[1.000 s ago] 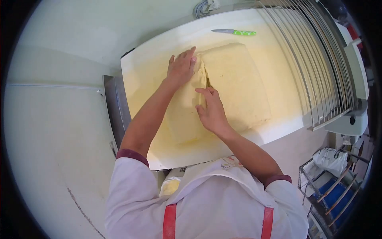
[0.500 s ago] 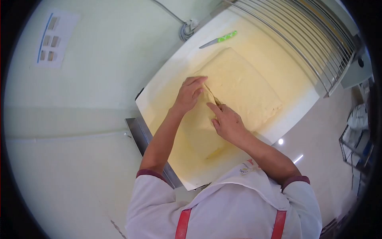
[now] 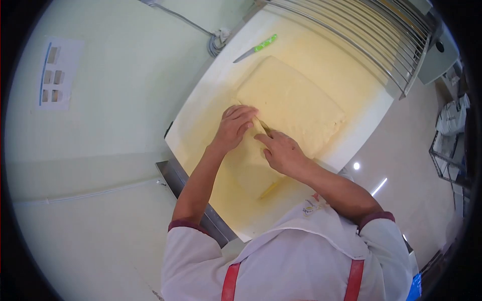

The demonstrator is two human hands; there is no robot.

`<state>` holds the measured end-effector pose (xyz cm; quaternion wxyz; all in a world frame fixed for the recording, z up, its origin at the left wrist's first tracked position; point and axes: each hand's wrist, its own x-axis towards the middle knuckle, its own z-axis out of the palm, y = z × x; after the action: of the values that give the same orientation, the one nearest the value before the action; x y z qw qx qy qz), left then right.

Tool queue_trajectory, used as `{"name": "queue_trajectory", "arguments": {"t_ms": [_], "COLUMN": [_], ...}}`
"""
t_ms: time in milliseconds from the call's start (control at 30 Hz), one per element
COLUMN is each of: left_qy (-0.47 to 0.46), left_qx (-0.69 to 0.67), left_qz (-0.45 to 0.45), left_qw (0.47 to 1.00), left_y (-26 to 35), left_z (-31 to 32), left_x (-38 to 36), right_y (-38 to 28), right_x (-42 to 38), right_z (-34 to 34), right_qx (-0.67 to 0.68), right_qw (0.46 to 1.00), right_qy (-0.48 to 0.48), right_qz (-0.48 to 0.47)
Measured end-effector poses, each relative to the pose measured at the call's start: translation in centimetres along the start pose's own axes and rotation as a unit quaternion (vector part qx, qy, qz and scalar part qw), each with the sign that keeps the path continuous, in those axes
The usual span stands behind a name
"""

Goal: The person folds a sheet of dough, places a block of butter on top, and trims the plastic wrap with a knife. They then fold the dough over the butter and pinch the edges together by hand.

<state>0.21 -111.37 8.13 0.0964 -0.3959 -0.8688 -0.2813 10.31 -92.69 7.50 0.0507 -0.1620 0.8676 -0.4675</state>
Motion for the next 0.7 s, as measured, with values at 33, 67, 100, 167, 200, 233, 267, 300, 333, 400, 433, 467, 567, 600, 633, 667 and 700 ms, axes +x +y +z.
{"name": "queue_trajectory", "arguments": {"t_ms": [33, 67, 100, 167, 200, 233, 267, 300, 333, 400, 433, 467, 567, 600, 633, 667, 700], "left_qy": [-0.025, -0.048, -0.069, -0.097, -0.11, -0.12, -0.132, -0.143, -0.126, -0.095, -0.111, -0.126, -0.188, -0.21, -0.192, -0.172, -0.152], "left_qx": [-0.006, -0.012, -0.014, 0.019, 0.036, 0.035, 0.032, 0.029, 0.025, 0.015, 0.059, 0.101, 0.182, 0.199, 0.199, 0.199, 0.199], "left_qz": [-0.022, -0.047, -0.068, -0.073, -0.071, -0.072, -0.075, -0.079, -0.072, -0.056, -0.064, -0.078, -0.123, -0.137, -0.137, -0.137, -0.137], "left_qw": [0.999, 0.998, 0.995, 0.992, 0.991, 0.99, 0.988, 0.986, 0.989, 0.994, 0.99, 0.984, 0.957, 0.947, 0.951, 0.955, 0.958], "left_y": [-0.1, -0.5, -0.7, -0.6, -0.5, -0.5, -0.4, -0.4, -0.2, 0.1, 0.4, 1.3, 2.8, 2.8, 2.8, 2.7, 2.6], "left_z": [0.6, 1.1, 1.3, 1.5, 1.4, 1.3, 1.1, 0.9, 0.6, 0.0, 0.7, 1.7, 3.7, 4.0, 4.3, 4.5, 4.7], "left_x": [-0.4, -0.8, -1.0, -1.1, -0.8, -0.4, -0.4, -0.4, -0.7, -1.0, -0.7, -0.3, 0.6, 0.8, 0.6, 0.4, 0.3], "right_y": [-0.1, -0.4, -0.5, -0.9, -1.0, -1.0, -0.9, -0.8, -0.7, -0.3, -0.2, -0.3, 0.1, 0.2, 0.1, 0.0, -0.2], "right_x": [-0.4, -0.8, -0.9, -1.7, -1.8, -1.6, -1.6, -1.6, -1.8, -1.8, -1.8, -1.9, -2.9, -3.3, -3.6, -3.6, -3.6], "right_z": [-0.1, -0.2, -0.4, -0.4, -0.6, -0.7, -0.6, -0.6, -0.7, -0.8, -0.8, -0.8, -0.2, -0.2, -0.1, -0.2, -0.3], "right_qx": [0.0, -0.001, -0.003, -0.036, -0.053, -0.055, -0.056, -0.056, -0.047, -0.026, -0.031, -0.035, -0.059, -0.07, -0.078, -0.086, -0.096], "right_qw": [1.0, 1.0, 0.999, 0.998, 0.998, 0.997, 0.996, 0.995, 0.996, 0.999, 0.998, 0.998, 0.998, 0.997, 0.996, 0.995, 0.994], "right_qy": [-0.009, -0.021, -0.029, -0.035, -0.034, -0.044, -0.056, -0.068, -0.061, -0.042, -0.039, -0.042, -0.034, -0.029, -0.02, -0.01, -0.001], "right_qz": [0.009, 0.016, 0.019, 0.024, 0.025, 0.03, 0.036, 0.043, 0.035, 0.022, 0.024, 0.026, -0.011, -0.03, -0.034, -0.039, -0.044]}}
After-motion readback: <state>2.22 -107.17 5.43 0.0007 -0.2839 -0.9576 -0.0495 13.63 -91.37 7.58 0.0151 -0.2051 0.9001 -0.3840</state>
